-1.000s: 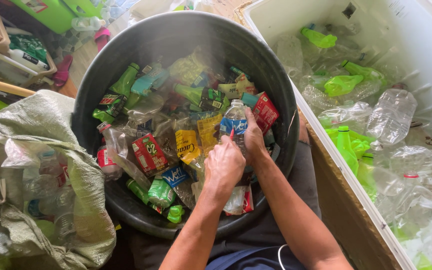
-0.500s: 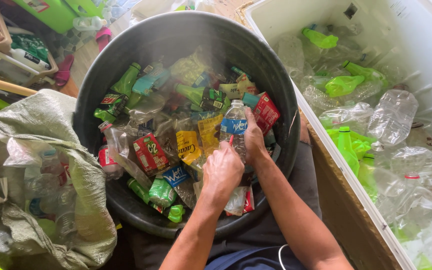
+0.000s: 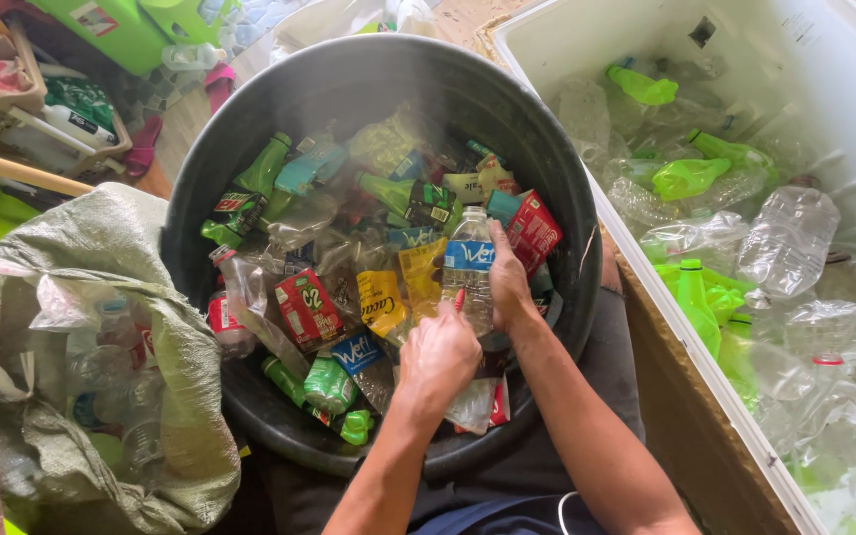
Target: Sorting plastic bottles and wrappers from a large bin into separate containers
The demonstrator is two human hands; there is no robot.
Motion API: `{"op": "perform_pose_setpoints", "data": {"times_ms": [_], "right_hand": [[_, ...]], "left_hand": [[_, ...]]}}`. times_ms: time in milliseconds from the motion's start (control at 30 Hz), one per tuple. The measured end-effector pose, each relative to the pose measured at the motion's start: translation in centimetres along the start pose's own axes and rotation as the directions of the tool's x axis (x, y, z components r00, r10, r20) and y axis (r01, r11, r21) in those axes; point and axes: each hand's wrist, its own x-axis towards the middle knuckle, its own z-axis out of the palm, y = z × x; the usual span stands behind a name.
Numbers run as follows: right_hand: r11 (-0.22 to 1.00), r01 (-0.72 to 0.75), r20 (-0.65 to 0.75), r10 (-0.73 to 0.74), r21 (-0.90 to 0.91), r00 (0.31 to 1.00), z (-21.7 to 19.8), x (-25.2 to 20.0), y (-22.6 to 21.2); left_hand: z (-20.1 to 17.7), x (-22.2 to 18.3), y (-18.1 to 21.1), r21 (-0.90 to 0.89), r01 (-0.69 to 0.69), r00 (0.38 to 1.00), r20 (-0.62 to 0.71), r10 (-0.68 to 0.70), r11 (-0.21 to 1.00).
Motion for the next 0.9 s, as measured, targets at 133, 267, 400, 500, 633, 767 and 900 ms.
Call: {"op": "perform_pose_setpoints", "data": {"times_ms": [133, 267, 400, 500, 633, 767, 900], "right_hand": [[0.996, 0.043, -0.008, -0.043, 0.08, 0.999, 0.6, -0.5, -0.8], [0.998, 0.054, -0.035, -0.055, -0.021, 0.998, 1.1, -0.9, -0.8], [0.987, 0.087, -0.063, -0.096, -0.132, 0.993, 1.0, -1.0, -0.7], [0.978, 0.055, -0.093, -0.075, -0.203, 0.993, 2.0, -1.8, -1.2], [0.993, 0.099, 0.034, -0.097, -0.064, 0.995, 0.5, -0.6, -0.5], [0.999, 0.046, 0.043, -0.045, -0.023, 0.998, 0.3, -0.4, -0.5], [0.999, 0.043, 0.038, -0.043, -0.005, 0.998, 0.6, -0.7, -0.7]], "left_hand": [[-5.0, -2.4, 2.8, -0.146, 0.055, 0.998, -0.008, -0.057, 0.988], [-6.4, -2.0, 3.6, -0.17, 0.016, 0.999, -0.035, -0.022, 0.985], [-5.8, -0.7, 3.8, -0.167, -0.04, 0.997, -0.076, 0.027, 0.985], [-4.6, 0.5, 2.8, -0.122, -0.114, 0.991, -0.088, 0.104, 0.986], [-4.1, -0.1, 2.9, -0.143, -0.04, 0.999, -0.039, 0.035, 0.989], [-2.2, 0.6, 0.7, -0.055, -0.063, 0.998, -0.028, 0.061, 0.997], [-1.8, 0.6, -1.0, -0.092, -0.033, 0.999, -0.035, 0.03, 0.995]]}}
